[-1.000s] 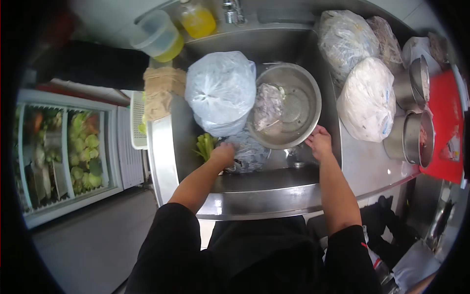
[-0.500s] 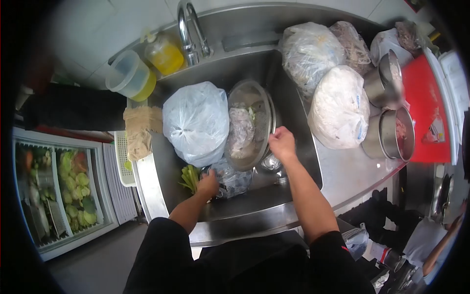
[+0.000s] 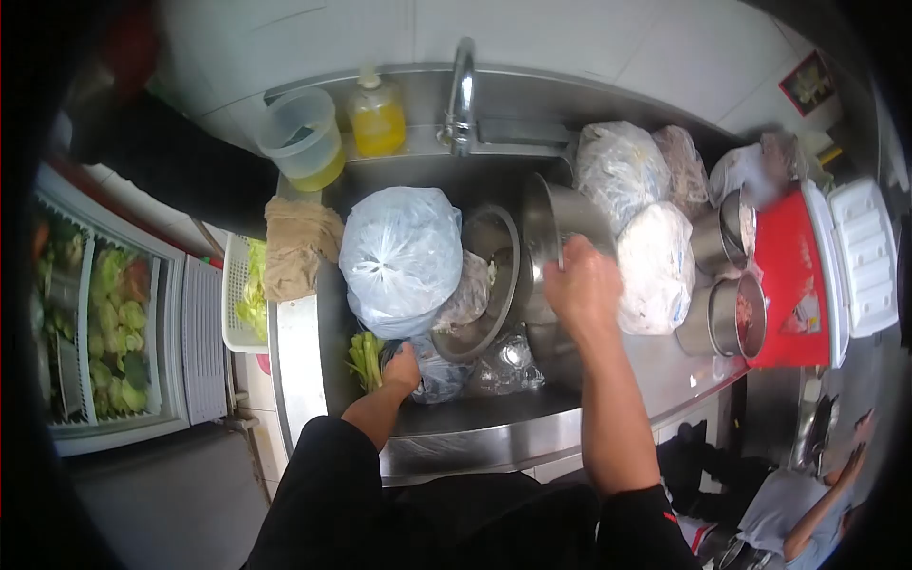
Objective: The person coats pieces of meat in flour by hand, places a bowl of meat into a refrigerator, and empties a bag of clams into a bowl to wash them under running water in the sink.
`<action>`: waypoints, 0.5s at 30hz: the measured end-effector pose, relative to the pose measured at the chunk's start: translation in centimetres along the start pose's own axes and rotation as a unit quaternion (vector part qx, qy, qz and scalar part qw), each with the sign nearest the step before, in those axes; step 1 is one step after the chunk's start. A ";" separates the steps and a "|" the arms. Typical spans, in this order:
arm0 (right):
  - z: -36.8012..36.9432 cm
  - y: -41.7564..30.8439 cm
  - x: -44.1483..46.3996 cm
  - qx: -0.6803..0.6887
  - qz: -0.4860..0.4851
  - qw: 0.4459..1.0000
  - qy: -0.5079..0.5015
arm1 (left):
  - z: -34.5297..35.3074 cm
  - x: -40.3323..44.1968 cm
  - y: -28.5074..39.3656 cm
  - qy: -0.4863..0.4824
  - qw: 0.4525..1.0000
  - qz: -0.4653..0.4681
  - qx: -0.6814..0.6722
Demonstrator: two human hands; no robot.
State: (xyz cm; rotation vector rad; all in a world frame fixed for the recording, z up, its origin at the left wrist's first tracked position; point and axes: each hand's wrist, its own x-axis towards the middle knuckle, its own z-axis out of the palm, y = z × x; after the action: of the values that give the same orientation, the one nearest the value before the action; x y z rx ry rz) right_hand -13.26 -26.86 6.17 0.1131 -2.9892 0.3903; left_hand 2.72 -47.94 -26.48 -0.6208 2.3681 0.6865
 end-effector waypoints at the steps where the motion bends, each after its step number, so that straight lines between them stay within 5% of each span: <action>1: -1.6 -0.3 -0.1 -0.005 -0.012 1.000 0.015 | -0.2 0.4 -0.1 0.001 1.000 -0.014 -0.022; 4: -7.3 -0.5 -0.8 -0.017 -0.038 0.997 0.066 | -0.7 0.5 0.0 -0.024 0.999 -0.029 -0.033; 8: -13.8 -0.2 -2.0 0.067 -0.020 0.990 0.120 | -3.0 -0.4 0.2 -0.067 0.993 0.090 -0.040; 15: -15.5 4.1 -3.0 0.238 0.009 0.959 0.156 | -6.4 -3.3 3.0 -0.178 0.969 0.161 -0.052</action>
State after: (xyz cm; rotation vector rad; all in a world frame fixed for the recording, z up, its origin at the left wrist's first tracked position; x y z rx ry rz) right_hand -8.93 -18.72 19.65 0.0616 -2.5330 1.0190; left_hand 0.79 -48.58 -18.99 -0.1337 2.1198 0.9780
